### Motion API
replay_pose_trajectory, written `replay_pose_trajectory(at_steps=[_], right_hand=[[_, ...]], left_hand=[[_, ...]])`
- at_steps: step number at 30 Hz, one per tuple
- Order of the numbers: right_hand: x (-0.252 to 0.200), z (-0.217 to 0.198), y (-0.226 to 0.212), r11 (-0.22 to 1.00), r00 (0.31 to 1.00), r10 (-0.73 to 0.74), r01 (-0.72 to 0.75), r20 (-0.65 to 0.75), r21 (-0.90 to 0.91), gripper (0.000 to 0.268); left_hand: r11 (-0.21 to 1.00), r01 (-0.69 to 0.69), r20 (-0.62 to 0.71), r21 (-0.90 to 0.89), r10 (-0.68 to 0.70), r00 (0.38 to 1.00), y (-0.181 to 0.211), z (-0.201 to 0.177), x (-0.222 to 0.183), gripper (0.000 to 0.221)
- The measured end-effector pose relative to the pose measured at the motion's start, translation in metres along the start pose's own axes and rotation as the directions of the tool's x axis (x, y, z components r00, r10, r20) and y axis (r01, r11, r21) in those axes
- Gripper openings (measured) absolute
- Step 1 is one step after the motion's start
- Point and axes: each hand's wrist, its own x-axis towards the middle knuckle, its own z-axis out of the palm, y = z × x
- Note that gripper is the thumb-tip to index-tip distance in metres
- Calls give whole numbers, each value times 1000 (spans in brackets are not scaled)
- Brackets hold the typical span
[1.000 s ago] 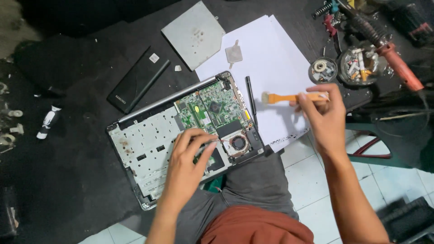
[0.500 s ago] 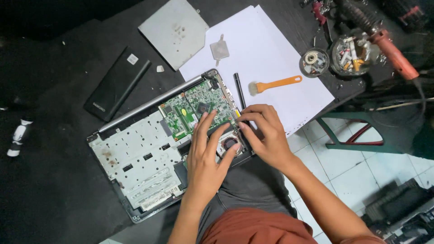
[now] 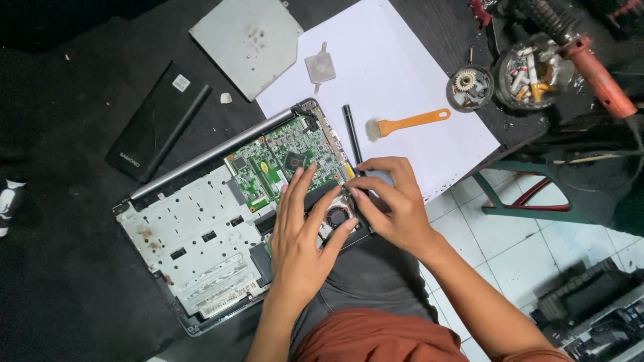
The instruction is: Removing the internal cooling fan and disconnecting cables from a laptop motherboard.
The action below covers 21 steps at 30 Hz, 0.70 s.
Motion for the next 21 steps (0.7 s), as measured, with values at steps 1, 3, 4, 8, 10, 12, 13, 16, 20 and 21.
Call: replay_pose_trajectory(at_steps=[1,3,4,8,10,12,13,16,20,21], right_hand=[[0,0,0,1000,1000,3,-3,0,0,10],[1,0,-1,1000,1000,1,-1,-6,9,10],[1,-1,-1,1000,1000,3,-3,-6,9,10],[2,0,-1,1000,1000,-6,6,-13,9,10],[2,0,-1,1000,1000,-11,11,-14,8,10],[2,0,-1,1000,1000,-7,7,-15,0,9],[1,0,-1,1000,1000,-7,7,-14,0,9],[1,0,-2,1000,1000,-5,5,-19,-2,10],[1,0,-1,1000,1000,-8,8,-19,9,10],[1,0,-1,1000,1000,-8,9,-20,9,10]], left_hand=[[1000,1,2,-1,-1,1000,-1,1,0,43],[1000,-7,-14,7,7,1000,-2,2,0,44],[1000,-6,-12,6,6,1000,-1,1,0,44],[1000,-5,1,10,5,1000,0,0,1,44],[1000,-5,1,9,5,1000,0,0,1,44],[1000,9,17,3,-9,1000,1,-1,1,44],[1000,9,17,3,-9,1000,0,-1,0,44],[1000,7,29,13,-7,1000,-1,0,-1,47],[1000,6,36,5,-6,999,-2,0,-1,47],[1000,11,39,6,-12,999,-1,-1,-1,48]])
